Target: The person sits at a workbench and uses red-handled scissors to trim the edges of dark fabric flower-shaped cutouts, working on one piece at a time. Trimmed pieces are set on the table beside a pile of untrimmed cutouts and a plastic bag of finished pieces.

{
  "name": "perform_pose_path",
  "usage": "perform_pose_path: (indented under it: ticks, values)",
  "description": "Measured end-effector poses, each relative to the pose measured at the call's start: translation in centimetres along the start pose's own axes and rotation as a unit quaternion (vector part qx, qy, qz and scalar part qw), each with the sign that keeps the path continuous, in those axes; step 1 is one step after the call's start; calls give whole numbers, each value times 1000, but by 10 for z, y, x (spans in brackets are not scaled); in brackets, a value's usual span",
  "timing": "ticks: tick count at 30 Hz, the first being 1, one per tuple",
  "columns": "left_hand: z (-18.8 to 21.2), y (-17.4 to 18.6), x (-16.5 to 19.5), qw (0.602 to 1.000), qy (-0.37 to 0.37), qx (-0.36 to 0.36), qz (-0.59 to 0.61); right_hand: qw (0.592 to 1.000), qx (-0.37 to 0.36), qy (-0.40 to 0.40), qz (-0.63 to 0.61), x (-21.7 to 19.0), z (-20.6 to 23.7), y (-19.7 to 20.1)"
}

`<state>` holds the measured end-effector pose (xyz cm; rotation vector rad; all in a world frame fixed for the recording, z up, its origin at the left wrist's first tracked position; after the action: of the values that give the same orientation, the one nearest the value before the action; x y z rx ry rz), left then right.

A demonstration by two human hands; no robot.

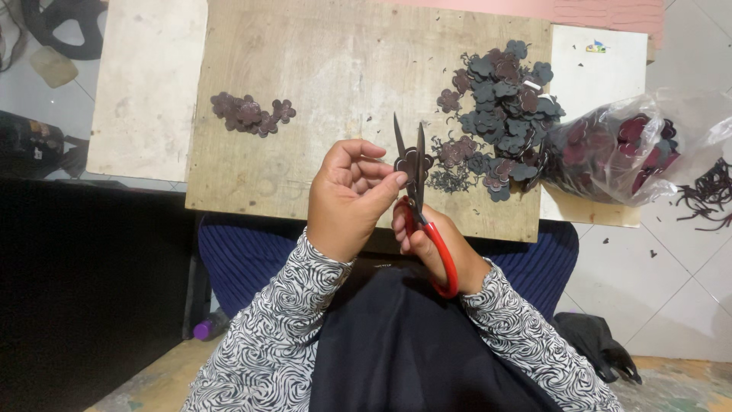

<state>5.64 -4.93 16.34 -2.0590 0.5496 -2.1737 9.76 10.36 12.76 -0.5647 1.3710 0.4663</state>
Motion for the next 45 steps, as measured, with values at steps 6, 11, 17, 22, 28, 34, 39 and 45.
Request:
perform_pose_path:
  ticks: [6,11,17,22,28,34,39,45]
  values:
    - [-1,0,0,999,1,-8,37,1000,-1,-1,8,3,2,2]
    - [-2,1,-2,998,21,-15,49,999,-15,8,36,3,0,2]
    - [-2,2,-9,996,22,9,89,998,-36,36,41,-1,1,0]
    - [-2,5,-11,997,10,21,79,996,-28,28,76,-3,-1,-1]
    - [-3,1,-13,995,24,21,92,995,-1,16,99,-7,-2,0]
    - [-3,-2,-16,995,24,13,99,993,18,6,115,-5,-2,2]
    - [-3,-2,-19,995,19,18,96,993,30,-3,115,1,-2,3]
    - [-4,-1,-19,994,14,23,103,996,33,12,88,5,1,5]
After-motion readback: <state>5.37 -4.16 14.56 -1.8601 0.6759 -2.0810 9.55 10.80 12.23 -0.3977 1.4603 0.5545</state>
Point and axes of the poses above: each hand's wrist, its own z-axis away from the middle knuckle, its own y-axis out of the back of the hand, x = y × z, the point moved 5 cm from there along -z, towards the middle knuckle, and after that the axes turned 8 degrees about -x, right-handed, at the moved point
